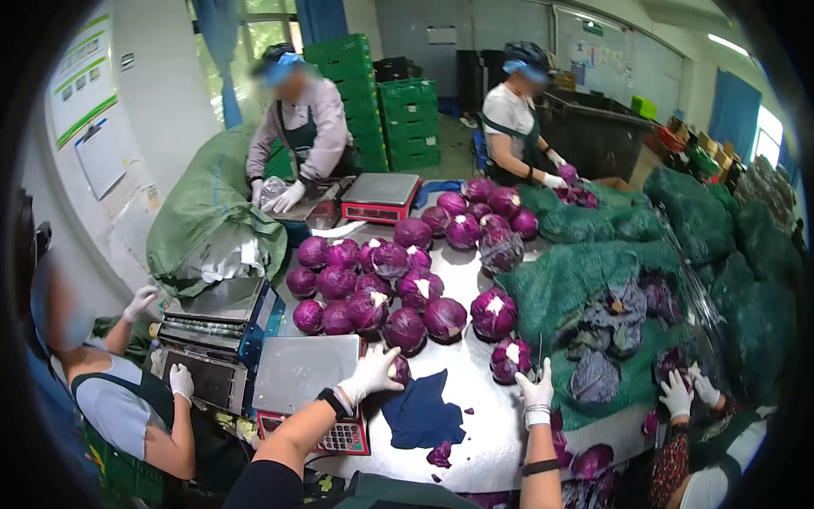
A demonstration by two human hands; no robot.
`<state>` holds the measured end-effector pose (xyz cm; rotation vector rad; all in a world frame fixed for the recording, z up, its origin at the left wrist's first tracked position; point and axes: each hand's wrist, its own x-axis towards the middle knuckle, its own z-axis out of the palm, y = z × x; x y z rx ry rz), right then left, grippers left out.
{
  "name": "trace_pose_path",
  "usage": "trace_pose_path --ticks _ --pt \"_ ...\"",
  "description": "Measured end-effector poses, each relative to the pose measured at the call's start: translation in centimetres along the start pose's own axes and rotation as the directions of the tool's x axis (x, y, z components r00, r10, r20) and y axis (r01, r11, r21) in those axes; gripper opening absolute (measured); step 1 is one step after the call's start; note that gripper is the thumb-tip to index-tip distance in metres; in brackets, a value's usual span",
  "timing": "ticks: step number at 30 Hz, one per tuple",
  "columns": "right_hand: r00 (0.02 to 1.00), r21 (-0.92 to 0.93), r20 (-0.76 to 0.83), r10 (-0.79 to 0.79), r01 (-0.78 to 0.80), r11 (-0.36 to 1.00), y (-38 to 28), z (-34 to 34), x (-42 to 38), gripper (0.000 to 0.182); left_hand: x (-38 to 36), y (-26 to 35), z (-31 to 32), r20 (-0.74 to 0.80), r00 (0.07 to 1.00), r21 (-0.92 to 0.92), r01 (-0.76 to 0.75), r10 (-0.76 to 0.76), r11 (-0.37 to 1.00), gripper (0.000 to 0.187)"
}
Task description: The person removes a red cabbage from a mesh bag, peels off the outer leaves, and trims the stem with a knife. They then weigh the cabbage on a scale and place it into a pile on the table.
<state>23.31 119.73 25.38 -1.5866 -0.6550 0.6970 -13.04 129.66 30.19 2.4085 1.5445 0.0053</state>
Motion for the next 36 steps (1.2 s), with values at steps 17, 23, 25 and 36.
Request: trace_pose_path --ticks 17,23,25,36 --pt "0.943 0.373 0.264 0.203 -0.293 0.880 3.5 4.9 -1.8 0.061 -1.4 -5.0 -9.1 0.095 0.979 -0.741 -0.051 -0.181 -0.669 0.066" --pt "0.818 0.435 0.574 0.042 -0.349 0.830 -7.7 16.2 -4.8 0.049 3.7 -10.9 -11.3 0.178 0.913 -0.657 -0.168 -0.368 -0.735 0.085" --pt "0.835 0.384 0.545 0.081 -0.334 0.861 -9.0 20.1 -3.6 0.046 4.9 -12.0 -10.8 0.174 0.920 -0.658 -0.157 -0.352 -0.737 0.086" --pt "0.784 -0.048 0.610 0.113 -0.106 0.993 -11.3 21.2 -5.4 0.048 3.9 -11.8 -11.8 0.056 0.968 -0.674 -0.142 -0.243 -0.725 0.055"
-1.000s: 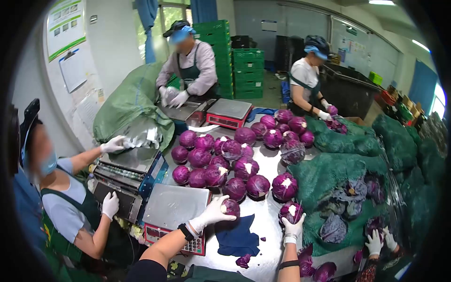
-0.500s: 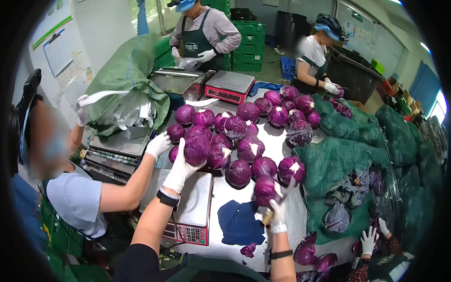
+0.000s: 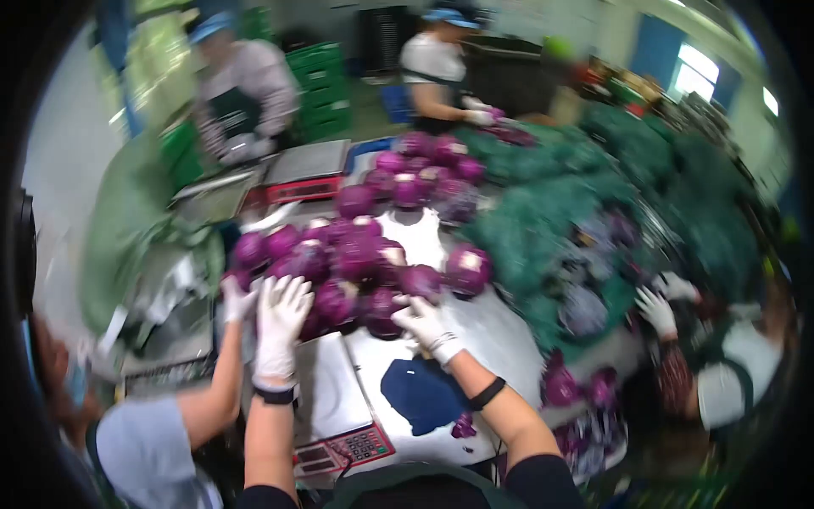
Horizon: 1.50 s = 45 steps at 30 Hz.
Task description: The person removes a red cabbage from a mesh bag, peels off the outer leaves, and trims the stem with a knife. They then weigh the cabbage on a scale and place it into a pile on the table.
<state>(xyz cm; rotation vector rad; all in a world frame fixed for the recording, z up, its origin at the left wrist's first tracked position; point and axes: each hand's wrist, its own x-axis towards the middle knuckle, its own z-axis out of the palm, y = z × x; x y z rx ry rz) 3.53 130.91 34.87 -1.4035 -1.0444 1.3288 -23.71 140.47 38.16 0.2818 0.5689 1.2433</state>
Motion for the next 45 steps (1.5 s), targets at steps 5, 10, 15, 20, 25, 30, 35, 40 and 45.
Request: trace_pose_path --ticks 5,10,15,20,25,30,35,40,45 --pt "0.951 -0.103 -0.291 -0.101 0.074 0.992 5.6 -11.4 -4.6 0.053 -3.4 -5.0 4.9 0.259 0.923 0.227 0.229 -0.286 0.946 0.051" --pt "0.577 -0.687 -0.658 -0.485 -0.195 0.700 2.7 -28.2 -9.5 0.062 -6.2 -12.6 8.0 0.234 0.887 0.473 0.253 -0.397 0.844 0.049" --pt "0.636 0.037 -0.767 -0.082 0.171 0.985 10.2 -38.6 -13.3 0.073 -9.1 -21.2 11.1 0.240 0.822 0.593 0.298 -0.517 0.748 0.039" --pt "0.733 -0.340 -0.631 -0.253 0.032 0.940 19.6 -41.5 -12.6 0.073 -11.5 -28.8 15.0 0.002 0.713 0.668 0.521 -0.702 0.531 0.052" --pt "0.777 -0.306 -0.597 -0.200 0.010 0.952 12.4 -35.6 -13.5 0.080 -6.0 -42.5 9.0 0.229 0.853 0.844 0.065 -0.468 0.532 0.074" --pt "0.900 -0.013 -0.436 -0.003 -0.003 1.000 12.8 -30.3 -13.1 0.079 -4.7 -45.6 6.9 0.295 0.884 0.733 0.033 -0.362 0.679 0.067" --pt "0.873 0.049 -0.476 -0.109 0.149 0.988 12.4 -27.1 -16.8 0.075 -7.9 -40.0 8.0 0.268 0.773 0.674 0.275 -0.574 0.685 0.058" --pt "0.883 0.126 -0.352 -0.312 0.374 0.919 10.5 -22.0 -22.2 0.081 -14.4 -32.1 8.6 0.235 0.782 0.898 0.053 -0.578 0.437 0.073" --pt "0.954 -0.224 -0.227 -0.194 0.143 0.964 14.5 -15.2 -25.0 0.091 -19.4 -28.7 3.1 0.329 0.800 0.867 -0.467 -0.501 -0.175 0.093"
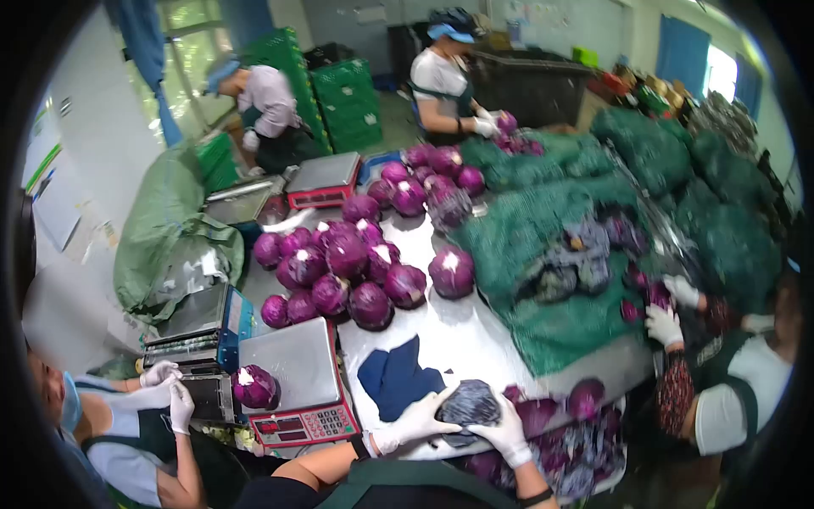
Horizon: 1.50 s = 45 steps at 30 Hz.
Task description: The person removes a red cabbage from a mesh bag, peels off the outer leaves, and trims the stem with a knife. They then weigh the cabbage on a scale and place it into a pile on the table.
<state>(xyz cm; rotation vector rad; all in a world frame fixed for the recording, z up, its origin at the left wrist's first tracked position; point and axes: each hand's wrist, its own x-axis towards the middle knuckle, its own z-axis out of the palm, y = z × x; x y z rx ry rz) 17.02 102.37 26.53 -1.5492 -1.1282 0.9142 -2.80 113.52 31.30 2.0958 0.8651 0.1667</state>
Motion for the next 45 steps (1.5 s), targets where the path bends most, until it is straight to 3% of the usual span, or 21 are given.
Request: trace_pose_path --ticks 1,3,4,8,9,11,13,16,21,26,28,29,30,32,33,35,37,38,39,41,45 --pt "0.994 -0.320 -0.052 -0.098 0.076 0.945 -2.9 1.0 -1.3 0.090 -0.9 0.0 0.0 0.045 0.999 0.157 0.021 -0.028 0.987 0.094" --pt "0.982 -0.472 -0.099 -0.163 0.097 0.876 -4.6 1.9 -1.7 0.069 -1.1 0.7 -1.1 0.027 0.999 0.186 -0.035 0.030 0.982 0.095" --pt "0.984 -0.389 -0.143 -0.103 0.040 0.920 -3.9 2.0 -1.4 0.060 -0.6 -0.7 -0.1 -0.104 0.950 0.307 -0.250 0.294 0.918 0.096" --pt "0.964 -0.437 -0.224 -0.143 0.032 0.899 -4.4 1.8 -1.0 0.040 1.9 0.1 0.3 0.117 0.924 0.240 -0.383 0.365 0.892 0.082" --pt "0.976 -0.343 -0.203 0.074 -0.141 0.929 -4.7 1.2 -0.9 0.048 2.3 0.4 0.7 0.095 0.918 0.247 -0.396 0.384 0.885 0.079" --pt "0.977 -0.063 -0.167 0.132 -0.145 0.987 -6.3 0.3 -1.1 0.061 3.3 1.0 0.8 0.087 0.927 0.205 -0.374 0.364 0.904 0.076" --pt "0.987 -0.360 -0.135 -0.082 0.028 0.932 -4.5 0.1 -1.8 0.073 4.7 0.2 1.7 -0.020 0.928 0.154 -0.364 0.371 0.919 0.071" --pt "0.989 -0.576 -0.135 -0.064 -0.026 0.817 -5.1 0.4 -2.3 0.072 6.3 0.6 1.7 0.013 0.959 -0.099 -0.280 0.282 0.955 0.071" --pt "0.936 -0.471 -0.339 -0.091 -0.085 0.878 -3.6 -1.8 -0.8 0.033 7.2 1.7 1.1 0.034 0.954 0.065 -0.300 0.299 0.952 0.067" --pt "0.834 -0.375 -0.552 0.005 -0.254 0.891 6.7 -4.4 1.8 0.030 6.1 0.8 2.2 -0.074 0.913 0.084 -0.395 0.401 0.915 0.066" --pt "0.751 -0.791 -0.387 -0.535 0.028 0.611 10.6 -5.0 2.2 0.035 4.3 -0.1 1.9 -0.033 0.855 0.102 -0.513 0.518 0.853 0.067" --pt "0.749 -0.789 -0.393 -0.534 0.023 0.614 10.3 -5.4 2.1 0.035 3.1 -0.9 1.9 -0.032 0.822 0.146 -0.559 0.569 0.816 0.067" --pt "0.887 -0.594 -0.425 -0.179 -0.124 0.795 10.0 -6.0 1.7 0.038 1.8 -2.0 1.8 -0.044 0.810 0.120 -0.576 0.584 0.808 0.069" --pt "0.857 -0.069 -0.232 0.460 -0.486 0.871 4.9 -7.6 0.9 0.047 -1.0 -3.2 2.0 -0.072 0.872 -0.039 -0.488 0.485 0.872 0.081" --pt "0.827 0.004 -0.240 0.509 -0.523 0.852 1.7 -8.7 0.8 0.046 -1.9 -3.4 2.1 -0.118 0.911 -0.174 -0.411 0.395 0.895 0.085" --pt "0.886 -0.010 -0.458 0.078 -0.093 0.996 3.4 -9.6 0.6 0.039 -2.6 -1.8 2.8 -0.302 0.946 -0.250 -0.200 0.120 0.947 0.100" --pt "0.892 0.092 -0.270 0.363 -0.351 0.932 -5.5 -8.5 -0.8 0.034 -2.3 -0.4 2.4 -0.104 0.990 -0.328 0.053 -0.092 0.943 0.105" --pt "0.951 -0.296 -0.285 -0.123 0.035 0.954 -4.3 -6.5 -1.4 0.033 -2.2 0.1 2.5 -0.133 0.990 -0.082 0.041 -0.052 0.996 0.106" --pt "0.818 -0.624 -0.116 -0.563 0.381 0.682 -3.1 -4.4 -2.4 0.032 -2.0 0.5 2.7 -0.126 0.991 -0.080 0.043 -0.053 0.996 0.106" --pt "0.998 -0.751 0.028 0.062 -0.020 0.660 -4.4 -1.6 -5.6 0.022 -1.5 1.5 2.9 -0.165 0.985 0.140 0.078 -0.055 0.987 0.101" --pt "0.999 -0.773 0.031 0.012 0.016 0.635 -1.9 2.1 -6.4 0.012 -0.8 2.4 2.7 -0.148 0.985 0.194 0.113 -0.085 0.974 0.097"
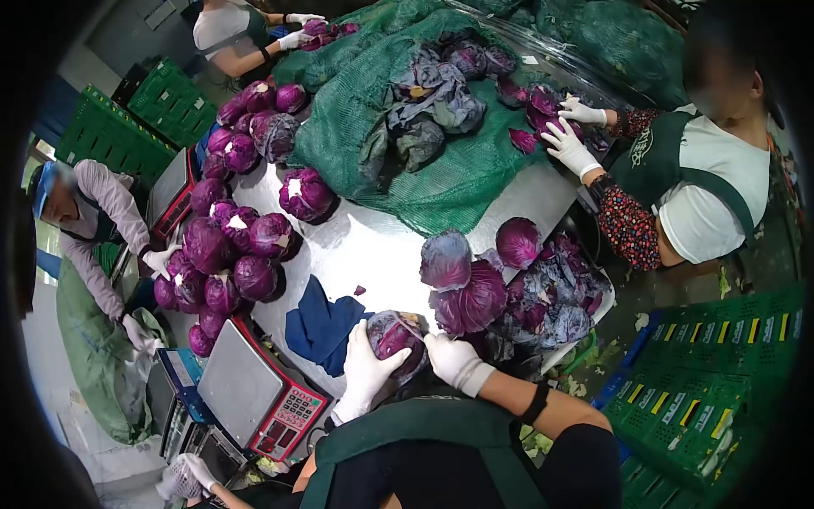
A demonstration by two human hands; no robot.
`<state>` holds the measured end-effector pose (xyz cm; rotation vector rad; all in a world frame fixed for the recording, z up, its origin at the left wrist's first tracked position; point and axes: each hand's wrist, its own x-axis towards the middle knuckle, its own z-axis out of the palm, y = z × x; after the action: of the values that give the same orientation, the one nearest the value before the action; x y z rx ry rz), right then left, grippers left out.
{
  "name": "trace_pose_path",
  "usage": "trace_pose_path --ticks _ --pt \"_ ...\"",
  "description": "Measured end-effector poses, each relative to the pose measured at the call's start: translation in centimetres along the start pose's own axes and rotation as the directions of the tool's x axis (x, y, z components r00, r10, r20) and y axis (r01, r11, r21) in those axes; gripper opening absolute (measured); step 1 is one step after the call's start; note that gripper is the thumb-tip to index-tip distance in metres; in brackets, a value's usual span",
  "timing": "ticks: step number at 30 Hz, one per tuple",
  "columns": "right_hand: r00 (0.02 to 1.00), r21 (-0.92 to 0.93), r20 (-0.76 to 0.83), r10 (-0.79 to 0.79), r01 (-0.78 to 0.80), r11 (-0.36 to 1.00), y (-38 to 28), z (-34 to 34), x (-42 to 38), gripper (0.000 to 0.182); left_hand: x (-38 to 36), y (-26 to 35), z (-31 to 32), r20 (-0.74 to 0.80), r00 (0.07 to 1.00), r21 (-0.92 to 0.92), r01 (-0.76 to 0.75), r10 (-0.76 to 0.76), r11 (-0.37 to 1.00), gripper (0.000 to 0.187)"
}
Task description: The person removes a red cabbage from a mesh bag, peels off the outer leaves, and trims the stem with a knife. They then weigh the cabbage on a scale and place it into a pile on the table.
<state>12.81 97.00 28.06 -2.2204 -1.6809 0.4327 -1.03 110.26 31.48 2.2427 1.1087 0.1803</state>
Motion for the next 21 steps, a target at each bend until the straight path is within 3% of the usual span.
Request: trace_pose_path --ticks 2,4,6,7,8,10,12,14,16,18,21 --pt "0.992 0.085 0.025 0.127 -0.129 0.988 0.6 1.7 1.6 0.010 0.0 -0.1 0.1 -0.025 0.997 0.104 -0.073 0.076 0.992 0.095" --pt "0.985 0.133 0.068 0.161 -0.169 0.977 0.4 1.5 2.0 0.009 0.7 -0.2 -0.4 0.030 0.999 -0.063 0.038 -0.036 0.997 0.095" --pt "0.996 0.121 0.005 0.093 -0.093 0.988 0.1 0.6 1.2 0.008 0.7 -0.5 -0.3 0.016 0.999 0.013 -0.038 0.038 0.999 0.095" --pt "0.996 0.068 -0.082 -0.033 0.039 0.997 0.8 1.8 0.3 0.007 0.8 -0.6 -0.2 0.008 0.999 0.014 -0.040 0.040 0.999 0.095" --pt "0.997 0.069 -0.075 -0.031 0.037 0.997 0.3 1.2 0.1 0.007 0.8 -0.9 -0.1 0.003 0.999 0.013 -0.037 0.036 0.999 0.095" --pt "0.991 0.005 0.070 0.111 -0.112 0.994 -0.9 -0.2 -0.7 0.008 0.6 -0.5 0.0 0.001 0.999 0.031 -0.034 0.034 0.999 0.095" --pt "0.991 0.011 -0.003 0.137 -0.137 0.990 -0.7 1.4 0.6 0.008 0.8 -0.2 0.0 0.002 0.999 0.044 -0.040 0.040 0.998 0.095" --pt "0.976 0.004 0.059 0.208 -0.209 0.978 -0.2 2.3 2.7 0.008 1.3 -0.2 -0.2 0.032 0.998 -0.005 0.061 -0.061 0.998 0.096" --pt "0.971 -0.009 0.111 0.212 -0.212 0.977 -0.7 0.8 2.5 0.009 1.5 -0.2 -0.3 0.044 0.998 0.004 0.053 -0.053 0.999 0.097" --pt "0.926 -0.072 0.289 0.243 -0.231 0.970 -0.7 -0.2 1.7 0.011 1.5 0.1 -0.5 0.117 0.993 0.022 -0.026 0.023 0.999 0.097" --pt "0.936 -0.042 0.237 0.260 -0.257 0.965 2.5 3.9 1.4 0.013 0.8 -0.1 0.8 0.046 0.996 0.035 -0.081 0.079 0.996 0.096"
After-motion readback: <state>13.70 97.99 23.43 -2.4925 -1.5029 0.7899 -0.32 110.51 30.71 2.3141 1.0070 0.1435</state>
